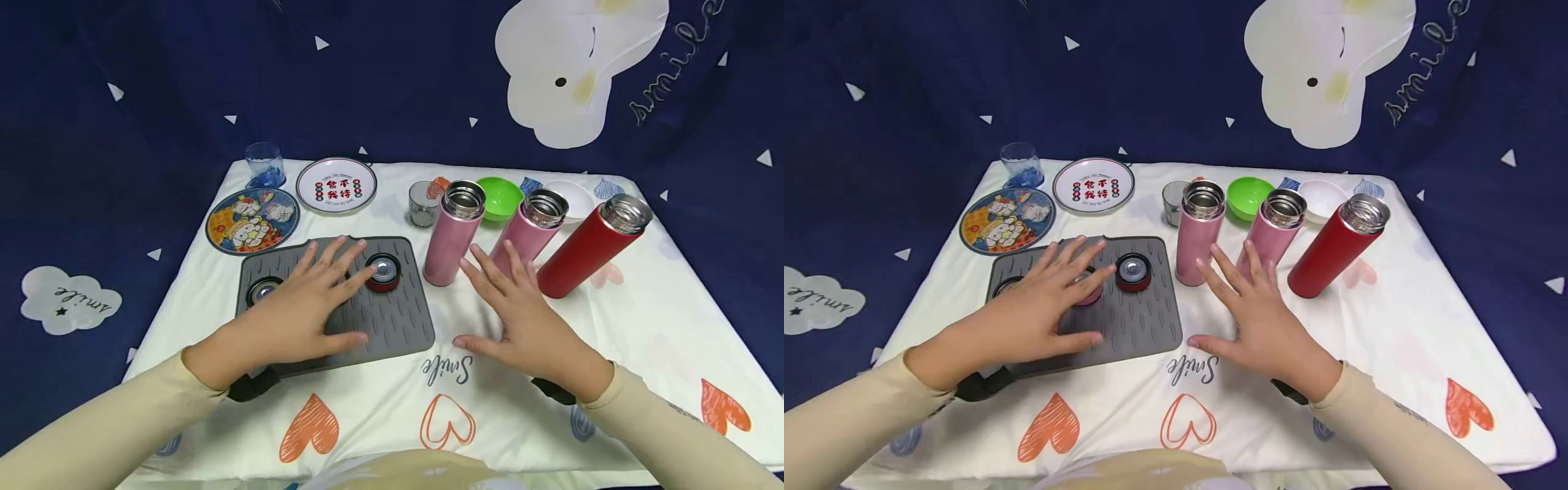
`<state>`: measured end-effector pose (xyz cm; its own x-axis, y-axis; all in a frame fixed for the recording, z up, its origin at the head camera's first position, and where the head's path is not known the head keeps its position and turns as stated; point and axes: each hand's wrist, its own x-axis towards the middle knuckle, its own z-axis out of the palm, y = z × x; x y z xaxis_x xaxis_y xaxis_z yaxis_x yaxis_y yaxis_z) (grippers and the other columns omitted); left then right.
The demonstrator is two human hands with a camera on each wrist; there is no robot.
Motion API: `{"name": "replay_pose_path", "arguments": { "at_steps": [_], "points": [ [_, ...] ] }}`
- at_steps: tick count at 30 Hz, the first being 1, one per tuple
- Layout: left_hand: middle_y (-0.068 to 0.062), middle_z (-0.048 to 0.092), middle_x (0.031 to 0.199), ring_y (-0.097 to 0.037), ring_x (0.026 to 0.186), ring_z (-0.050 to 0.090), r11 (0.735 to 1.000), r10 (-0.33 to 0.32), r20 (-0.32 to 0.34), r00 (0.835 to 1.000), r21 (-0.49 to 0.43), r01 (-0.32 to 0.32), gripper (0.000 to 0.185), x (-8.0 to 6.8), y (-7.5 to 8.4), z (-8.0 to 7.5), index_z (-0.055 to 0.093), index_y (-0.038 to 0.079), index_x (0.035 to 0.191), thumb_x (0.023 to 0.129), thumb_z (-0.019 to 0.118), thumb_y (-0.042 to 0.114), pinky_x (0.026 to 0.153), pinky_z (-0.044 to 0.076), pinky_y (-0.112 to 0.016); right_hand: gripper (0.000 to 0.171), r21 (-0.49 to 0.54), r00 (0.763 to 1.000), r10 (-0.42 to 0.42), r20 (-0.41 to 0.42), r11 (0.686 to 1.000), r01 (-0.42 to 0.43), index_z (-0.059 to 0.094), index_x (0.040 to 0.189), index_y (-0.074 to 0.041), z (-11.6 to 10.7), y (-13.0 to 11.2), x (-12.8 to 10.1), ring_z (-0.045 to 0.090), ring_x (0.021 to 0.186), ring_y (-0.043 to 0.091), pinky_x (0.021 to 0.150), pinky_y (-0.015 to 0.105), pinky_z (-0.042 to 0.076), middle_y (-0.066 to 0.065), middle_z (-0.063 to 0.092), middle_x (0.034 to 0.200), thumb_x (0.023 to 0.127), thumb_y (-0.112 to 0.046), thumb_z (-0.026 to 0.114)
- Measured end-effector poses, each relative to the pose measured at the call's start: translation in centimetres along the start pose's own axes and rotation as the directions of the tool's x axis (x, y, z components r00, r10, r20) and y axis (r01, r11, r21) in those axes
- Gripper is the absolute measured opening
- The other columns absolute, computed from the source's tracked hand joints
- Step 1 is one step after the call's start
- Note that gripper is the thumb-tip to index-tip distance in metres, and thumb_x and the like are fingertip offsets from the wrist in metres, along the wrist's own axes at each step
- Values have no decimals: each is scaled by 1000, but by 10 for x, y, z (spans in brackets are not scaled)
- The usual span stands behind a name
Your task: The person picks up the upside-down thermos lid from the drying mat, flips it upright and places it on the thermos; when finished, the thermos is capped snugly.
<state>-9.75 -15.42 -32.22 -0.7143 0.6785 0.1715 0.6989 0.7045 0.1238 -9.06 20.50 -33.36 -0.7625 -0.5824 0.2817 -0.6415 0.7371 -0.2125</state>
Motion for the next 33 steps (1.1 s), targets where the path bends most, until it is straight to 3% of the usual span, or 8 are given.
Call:
{"name": "replay_pose_path", "arguments": {
  "at_steps": [4, 7, 11, 16, 19, 22, 26, 33],
  "points": [
    [-7, 59, 126, -27, 107, 60, 981, -194, -100, 976, -20, 193, 67, -18, -40, 0, 64, 12, 124, 76, 74, 58, 90, 47, -50, 66, 143, 984, -52, -170, 987, 77, 48, 146, -15, -4, 2, -2, 38, 138, 26, 102, 30, 42, 3, 40, 152, 90, -48, 65],
    [-9, 61, 112, -31, 93, 60, 919, -387, -23, 922, 63, 388, 74, -34, -70, 2, 68, 10, 111, 63, 80, 65, 77, 46, -55, 47, 184, 970, -81, -231, 975, 126, 63, 130, -13, -3, 2, -3, 51, 127, 22, 95, 15, 41, 4, 51, 143, 93, -42, 61],
    [-9, 66, 96, -32, 88, 59, 865, -500, 125, 857, 123, 487, 79, -48, -93, 10, 70, 7, 104, 60, 78, 71, 68, 47, -52, 37, 209, 970, -80, -228, 970, 129, 68, 122, -14, 0, 3, -2, 56, 121, 20, 100, 16, 38, 2, 55, 137, 91, -35, 65],
    [3, 62, 71, -20, 66, 56, 849, -528, 147, 836, 79, 522, 59, -51, -100, 17, 69, 13, 84, 61, 80, 67, 51, 44, -38, 33, 226, 971, -77, -227, 965, 130, 70, 117, -15, 4, 6, -1, 58, 117, 19, 99, 17, 39, 2, 59, 132, 88, -29, 69],
    [1, 64, 75, -20, 68, 58, 858, -514, 118, 850, 87, 507, 58, -50, -94, 11, 70, 13, 86, 62, 80, 65, 54, 45, -40, 33, 290, 975, -60, -212, 949, 122, 69, 117, -13, 7, 7, 2, 60, 114, 17, 98, 19, 42, -1, 61, 128, 85, -22, 73],
    [0, 65, 81, -23, 76, 60, 899, -430, 27, 903, 101, 425, 58, -39, -74, 1, 70, 13, 88, 61, 80, 64, 60, 48, -43, 35, 429, 985, -13, -175, 899, 88, 68, 117, -13, 10, 3, 7, 62, 109, 13, 93, 22, 47, -4, 64, 121, 84, -11, 76],
    [2, 61, 81, -22, 78, 57, 969, -219, -107, 970, 93, 229, 58, -11, -27, -6, 70, 14, 89, 59, 80, 62, 65, 48, -41, 32, 652, 997, 61, -48, 758, -15, 67, 117, -9, 17, -11, 18, 65, 101, 12, 88, 28, 52, -4, 67, 113, 86, -8, 75],
    [3, 62, 89, -19, 81, 52, 996, 42, -125, 991, 86, -32, 65, 46, 40, -7, 71, 13, 101, 62, 78, 64, 67, 46, -37, 40, 740, 920, 259, 293, 547, -390, 62, 119, -15, 28, -38, 34, 69, 72, 27, 64, 37, 54, 4, 71, 86, 90, -40, 71]
  ]
}}
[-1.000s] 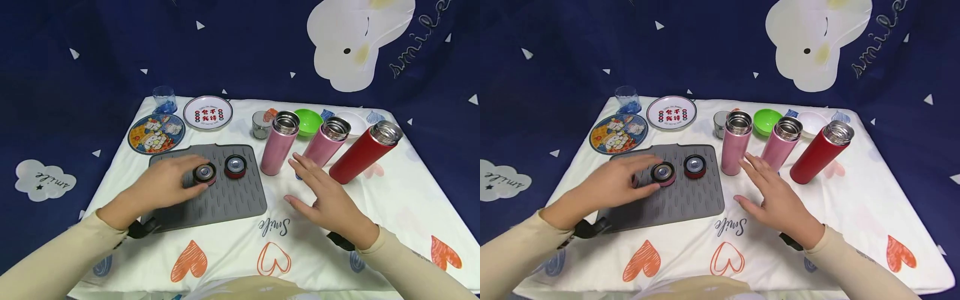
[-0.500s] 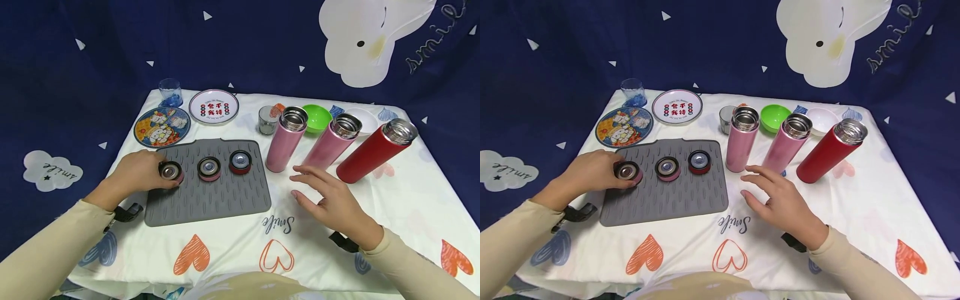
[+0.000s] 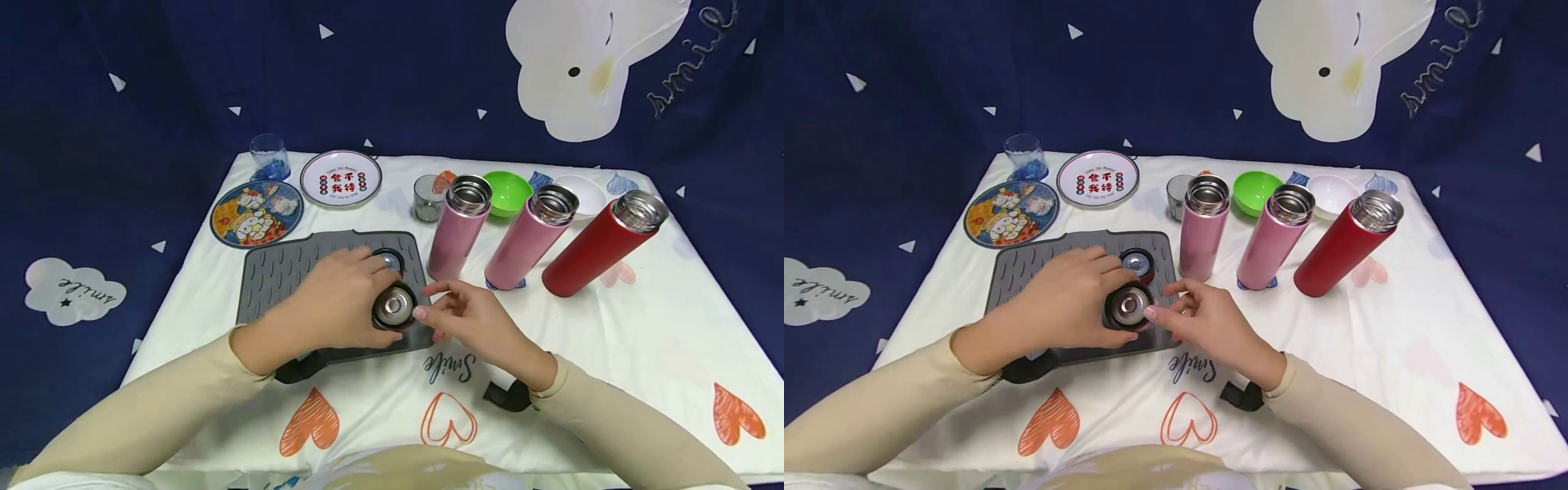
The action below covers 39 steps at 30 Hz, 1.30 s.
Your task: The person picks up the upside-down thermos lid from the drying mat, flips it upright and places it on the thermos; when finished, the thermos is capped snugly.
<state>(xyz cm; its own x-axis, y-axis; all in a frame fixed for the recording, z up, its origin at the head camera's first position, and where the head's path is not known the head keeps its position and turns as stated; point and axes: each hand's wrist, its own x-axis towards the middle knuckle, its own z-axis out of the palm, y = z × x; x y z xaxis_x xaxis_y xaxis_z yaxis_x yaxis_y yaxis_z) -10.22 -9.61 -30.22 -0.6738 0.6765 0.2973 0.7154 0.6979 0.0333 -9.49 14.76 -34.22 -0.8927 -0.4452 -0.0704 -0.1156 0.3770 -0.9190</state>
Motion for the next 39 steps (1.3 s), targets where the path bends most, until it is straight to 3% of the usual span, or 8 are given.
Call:
{"name": "replay_pose_path", "arguments": {
  "at_steps": [10, 12, 15, 17, 19, 22, 29, 39],
  "points": [
    [3, 54, 111, -13, 96, 52, 924, -74, 96, 993, -368, 104, 88, 22, 17, 3, 51, 12, 132, 66, 81, 62, 81, 46, -33, 31, 12, 963, -247, -111, 968, 250, 65, 106, -4, -12, 0, -1, 68, 72, 22, 68, 28, 56, 5, 68, 85, 84, -19, 79],
    [2, 55, 116, -12, 101, 54, 760, -139, 164, 977, -615, 211, 89, 22, 14, 7, 45, 12, 138, 69, 84, 53, 88, 47, -32, 28, -195, 835, -534, -132, 840, 506, 67, 105, -4, -16, 0, -2, 68, 76, 19, 70, 29, 56, 3, 69, 92, 84, -20, 77],
    [1, 61, 116, -15, 102, 59, 473, -177, 221, 959, -835, 280, 72, 23, 11, 15, 53, 11, 133, 73, 87, 31, 91, 48, -36, 28, -533, 496, -866, -57, 447, 719, 68, 105, -1, -21, -4, 0, 68, 83, 20, 76, 30, 56, 7, 70, 98, 86, -21, 72],
    [3, 66, 111, -17, 98, 62, 399, -185, 198, 963, -880, 258, 60, 23, 10, 21, 61, 13, 125, 73, 87, 25, 87, 50, -39, 27, -636, 320, -947, 3, 245, 731, 68, 104, 3, -22, -9, 2, 68, 86, 24, 79, 32, 56, 11, 70, 99, 89, -20, 68],
    [5, 68, 106, -17, 91, 64, 394, -194, 138, 971, -896, 206, 56, 24, 9, 25, 65, 14, 121, 71, 88, 23, 80, 52, -42, 27, -652, 256, -967, 3, 192, 733, 67, 103, 6, -22, -12, 3, 67, 88, 27, 84, 32, 54, 16, 68, 101, 90, -18, 68],
    [7, 68, 103, -15, 85, 62, 442, -239, 8, 971, -889, 116, 58, 33, 5, 27, 67, 14, 119, 67, 90, 23, 73, 52, -40, 48, -599, 315, -936, -158, 345, 723, 58, 109, 13, -19, -11, 2, 61, 99, 36, 93, 34, 49, 25, 63, 109, 88, -28, 73],
    [6, 65, 109, -10, 97, 57, 539, -355, -239, 904, -842, -11, 63, 99, -21, 4, 66, 10, 123, 67, 91, 23, 79, 50, -38, 109, -72, 783, -361, -507, 923, 379, 4, 151, -5, -12, 2, 22, 12, 143, 20, 114, 43, 20, 7, 10, 157, 79, -26, 83],
    [11, 59, 103, -9, 95, 49, 751, -322, -284, 903, -658, 61, 73, 143, -29, 13, 66, 17, 123, 62, 90, 50, 74, 45, -26, 109, 209, 784, -59, -618, 949, 236, 2, 152, -10, -11, 22, 77, 26, 139, 14, 113, 42, 25, 8, 25, 152, 79, -23, 82]
  ]
}}
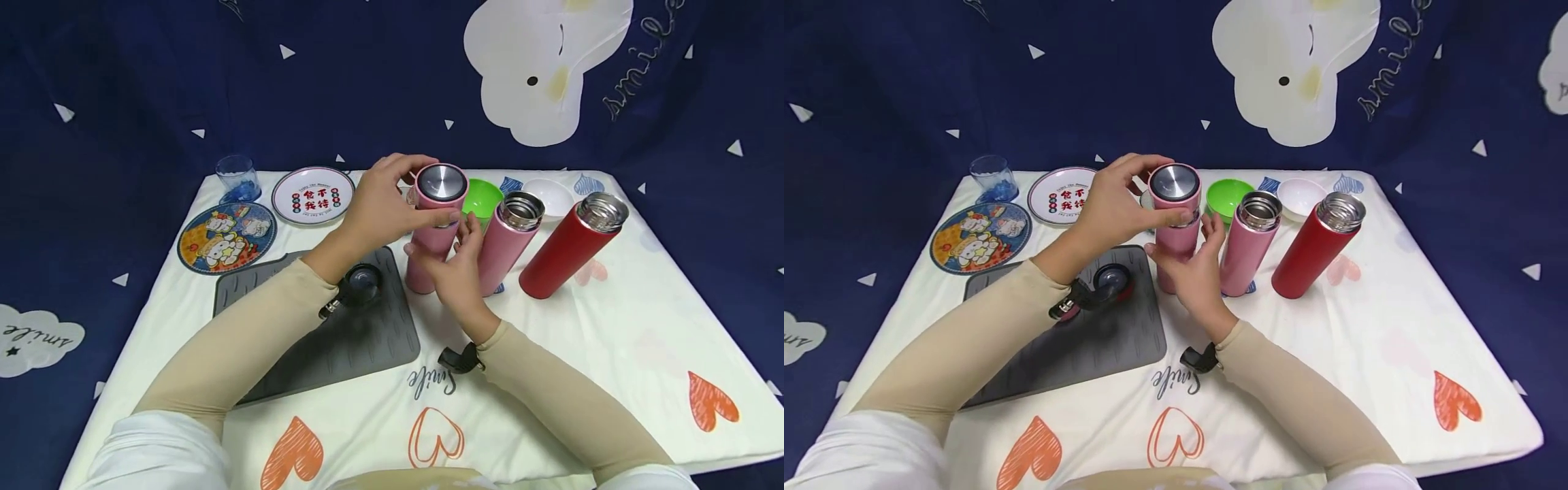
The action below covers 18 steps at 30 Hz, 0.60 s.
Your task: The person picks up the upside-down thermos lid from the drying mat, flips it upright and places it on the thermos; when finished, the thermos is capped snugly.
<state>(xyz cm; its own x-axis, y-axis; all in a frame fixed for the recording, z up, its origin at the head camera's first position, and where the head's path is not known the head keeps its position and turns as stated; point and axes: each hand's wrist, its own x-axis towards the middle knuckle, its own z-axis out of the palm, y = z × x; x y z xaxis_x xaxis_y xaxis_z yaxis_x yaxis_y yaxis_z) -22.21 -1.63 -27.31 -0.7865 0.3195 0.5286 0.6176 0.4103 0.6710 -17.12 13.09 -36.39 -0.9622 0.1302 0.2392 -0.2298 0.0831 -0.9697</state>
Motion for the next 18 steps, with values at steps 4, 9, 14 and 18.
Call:
{"name": "replay_pose_path", "arguments": {
  "at_steps": [4, 9, 14, 18],
  "points": [
    [11, 59, 103, -8, 95, 50, 998, -12, 52, 999, 61, 9, 76, 0, -7, 4, 66, 18, 123, 61, 89, 55, 76, 45, -27, 87, 37, 998, -29, 55, 999, 27, 23, 146, -6, 2, -1, 2, 46, 125, 21, 102, 38, 41, 12, 44, 139, 80, -9, 80],
    [9, 61, 107, -8, 90, 52, 1000, 22, 121, 992, -22, -20, 75, 0, -21, 5, 62, 14, 129, 66, 89, 45, 75, 46, -27, 61, -33, 992, -80, 98, 996, 84, 41, 135, -1, 3, -14, -3, 54, 113, 26, 96, 39, 45, 15, 54, 128, 85, -4, 75],
    [7, 60, 117, -6, 95, 55, 988, 55, 162, 985, -149, -31, 71, 2, -24, 6, 55, 10, 130, 71, 87, 33, 81, 48, -29, 62, -64, 989, -77, 122, 994, 85, 41, 137, -1, 0, -18, -3, 54, 116, 22, 98, 38, 44, 13, 54, 131, 85, -5, 75],
    [2, 59, 119, -8, 97, 55, 985, 77, 166, 983, -164, -50, 66, 2, -25, 10, 55, 6, 130, 74, 84, 28, 84, 48, -30, 64, -62, 987, -72, 141, 995, 81, 39, 138, -1, -1, -17, -1, 53, 119, 21, 101, 36, 43, 12, 53, 133, 86, -5, 75]
  ]
}}
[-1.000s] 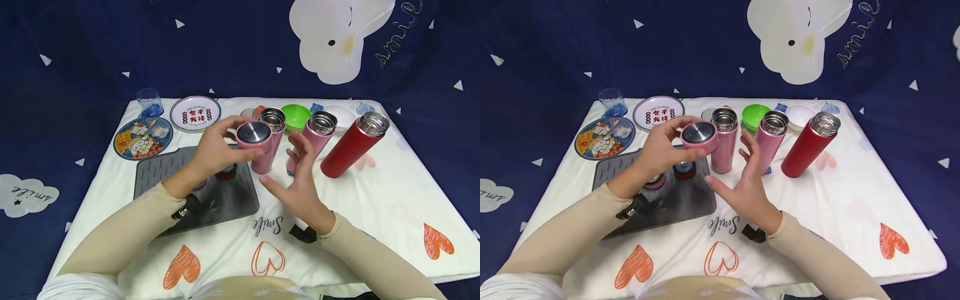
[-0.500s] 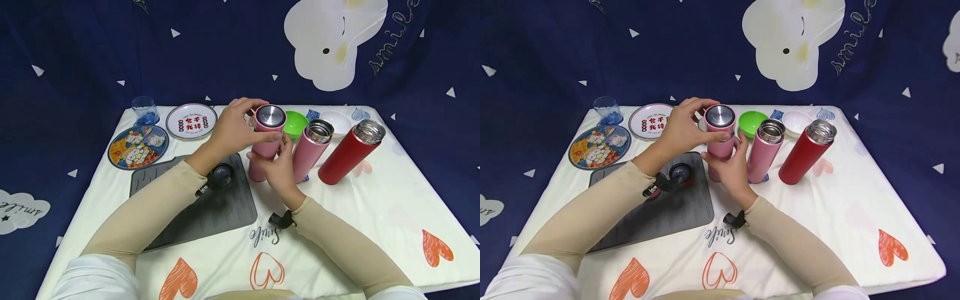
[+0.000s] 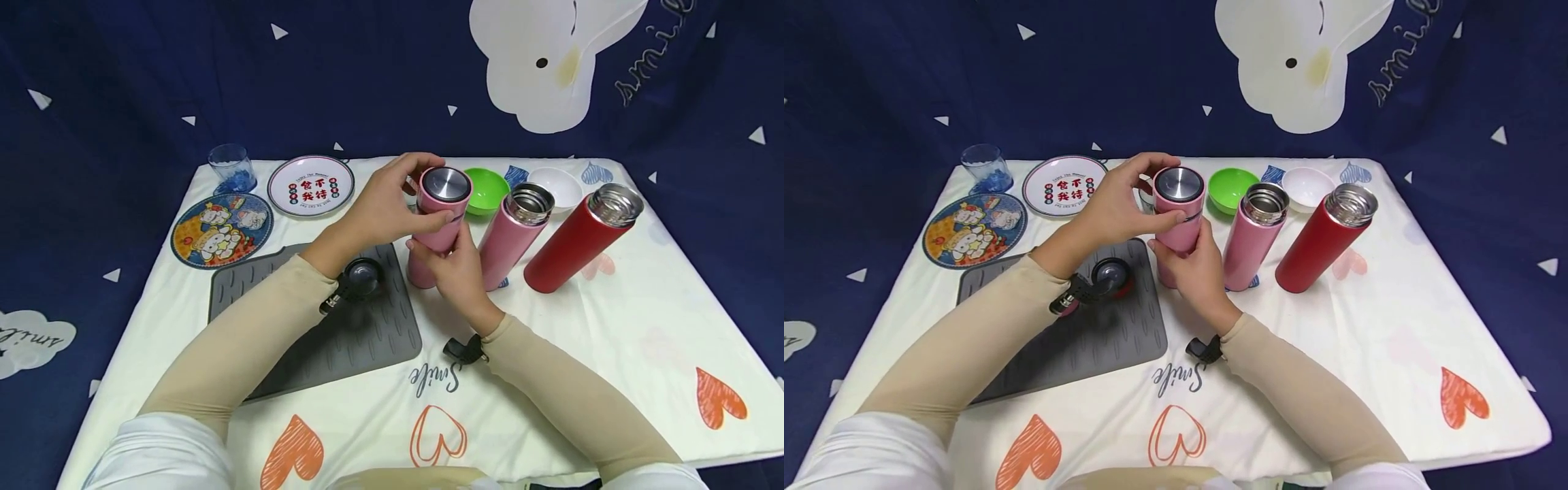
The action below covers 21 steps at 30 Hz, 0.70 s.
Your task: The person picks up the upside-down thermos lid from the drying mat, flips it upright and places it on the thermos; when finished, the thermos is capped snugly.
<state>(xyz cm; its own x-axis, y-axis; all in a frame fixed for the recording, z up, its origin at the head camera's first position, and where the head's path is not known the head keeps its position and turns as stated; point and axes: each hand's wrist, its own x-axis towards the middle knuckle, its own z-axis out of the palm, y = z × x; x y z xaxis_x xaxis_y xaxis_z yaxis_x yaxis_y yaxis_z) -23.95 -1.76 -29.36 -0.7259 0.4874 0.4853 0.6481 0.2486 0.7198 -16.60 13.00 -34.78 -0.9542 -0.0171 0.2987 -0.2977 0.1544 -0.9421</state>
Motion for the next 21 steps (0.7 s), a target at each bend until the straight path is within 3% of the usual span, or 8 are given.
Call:
{"name": "replay_pose_path", "arguments": {
  "at_steps": [2, 7, 9, 13, 21],
  "points": [
    [0, 58, 121, -10, 100, 54, 1000, 1, -7, 1000, -4, -1, 71, 0, 0, 2, 53, 5, 133, 73, 85, 27, 85, 48, -32, 62, -5, 1000, -4, 2, 1000, 4, 40, 136, 0, 0, 0, 1, 54, 117, 21, 100, 36, 43, 13, 54, 132, 85, -5, 76],
    [3, 57, 118, -9, 98, 53, 997, -72, -43, 996, -38, 71, 76, 0, 0, 8, 53, 8, 132, 70, 88, 32, 84, 47, -30, 63, -9, 1000, -9, 5, 1000, 9, 41, 135, -3, -1, 6, 3, 55, 115, 21, 99, 36, 44, 11, 54, 131, 84, -6, 78],
    [3, 58, 118, -10, 98, 54, 993, -86, -32, 996, -80, 83, 73, -1, 0, 8, 54, 9, 133, 71, 87, 29, 85, 47, -29, 66, -27, 1000, -11, -1, 1000, 11, 42, 137, -7, -2, 16, 5, 56, 115, 19, 99, 36, 45, 8, 56, 130, 82, -11, 80],
    [-3, 51, 124, -14, 104, 52, 982, -101, 13, 995, -157, 101, 83, -2, -1, 7, 40, 6, 138, 71, 87, 23, 89, 45, -28, 66, -118, 999, 2, -39, 993, -7, 51, 132, -15, -4, 34, 11, 59, 108, 12, 93, 33, 48, -2, 62, 122, 77, -26, 86],
    [-4, 53, 126, -12, 112, 50, 987, -62, -4, 998, -150, 60, 79, -1, -2, 8, 43, 3, 136, 72, 86, 21, 95, 41, -27, 66, -195, 997, 43, -66, 979, -56, 56, 127, -16, -8, 33, 12, 62, 101, 12, 89, 35, 50, -2, 65, 115, 73, -36, 88]
  ]
}}
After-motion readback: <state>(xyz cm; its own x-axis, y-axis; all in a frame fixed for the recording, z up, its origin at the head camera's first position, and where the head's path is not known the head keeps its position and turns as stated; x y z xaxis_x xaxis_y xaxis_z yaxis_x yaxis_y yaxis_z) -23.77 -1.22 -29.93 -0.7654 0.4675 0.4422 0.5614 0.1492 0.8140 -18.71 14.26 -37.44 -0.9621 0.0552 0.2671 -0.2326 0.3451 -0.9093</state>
